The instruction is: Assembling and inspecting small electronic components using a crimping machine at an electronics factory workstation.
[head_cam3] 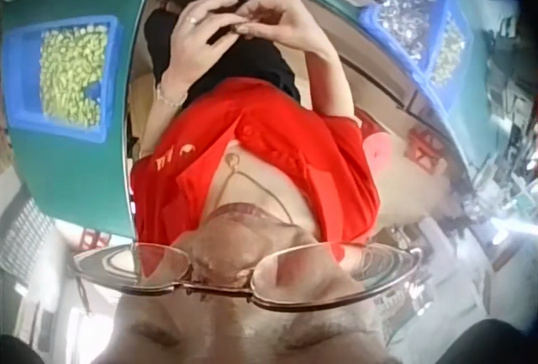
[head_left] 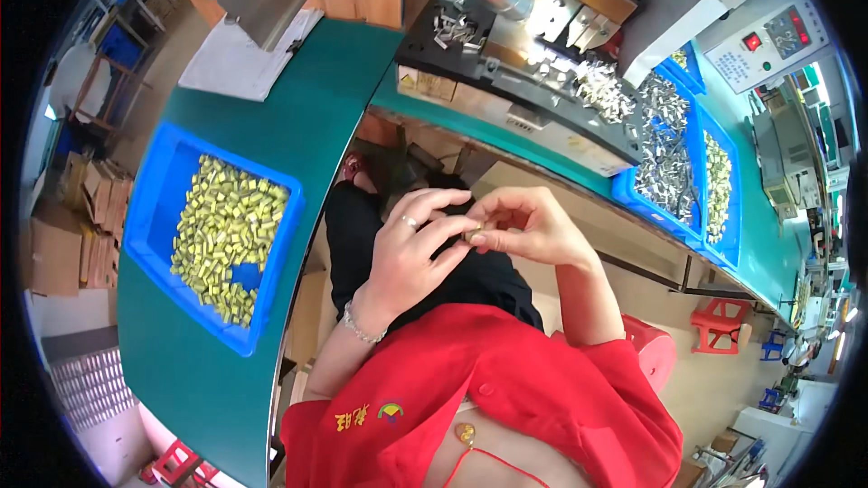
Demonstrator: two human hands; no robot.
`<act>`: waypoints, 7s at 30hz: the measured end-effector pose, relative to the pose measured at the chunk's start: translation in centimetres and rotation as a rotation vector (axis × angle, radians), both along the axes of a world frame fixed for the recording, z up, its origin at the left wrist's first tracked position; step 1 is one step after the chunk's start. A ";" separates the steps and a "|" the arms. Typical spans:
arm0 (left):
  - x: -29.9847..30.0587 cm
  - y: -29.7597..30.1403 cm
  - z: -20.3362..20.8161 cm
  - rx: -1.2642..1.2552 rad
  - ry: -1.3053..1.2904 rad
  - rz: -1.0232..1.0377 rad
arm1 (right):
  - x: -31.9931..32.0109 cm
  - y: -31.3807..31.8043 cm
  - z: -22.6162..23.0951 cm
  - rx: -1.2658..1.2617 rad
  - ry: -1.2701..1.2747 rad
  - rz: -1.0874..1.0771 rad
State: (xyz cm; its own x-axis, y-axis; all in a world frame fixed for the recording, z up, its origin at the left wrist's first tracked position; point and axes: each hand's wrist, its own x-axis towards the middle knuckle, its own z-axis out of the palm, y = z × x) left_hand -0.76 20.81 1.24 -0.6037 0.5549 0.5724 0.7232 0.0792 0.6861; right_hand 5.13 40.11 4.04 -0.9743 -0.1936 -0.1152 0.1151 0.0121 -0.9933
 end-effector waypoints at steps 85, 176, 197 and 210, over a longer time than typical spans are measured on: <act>0.1 -23.3 1.6 -0.711 -0.190 0.478 | 2.0 16.3 1.4 0.890 0.309 -1.003; 4.3 0.0 -5.5 0.617 -1.436 -0.356 | 5.9 -2.7 -5.1 -0.146 0.167 -0.436; 4.6 -0.1 -5.5 0.483 -1.228 -0.286 | 5.9 -2.0 -5.3 -0.127 0.232 -0.345; 3.7 0.0 -5.5 0.447 -0.867 -0.411 | 6.1 -2.3 -5.9 -0.418 -0.074 -0.356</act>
State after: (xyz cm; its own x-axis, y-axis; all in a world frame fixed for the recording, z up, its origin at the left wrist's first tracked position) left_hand 2.98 20.84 -4.27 -0.7176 0.6546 0.2379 -0.1145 -0.4478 0.8868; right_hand 11.20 37.78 -1.82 -0.9802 0.1021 -0.1696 0.1096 -0.4336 -0.8944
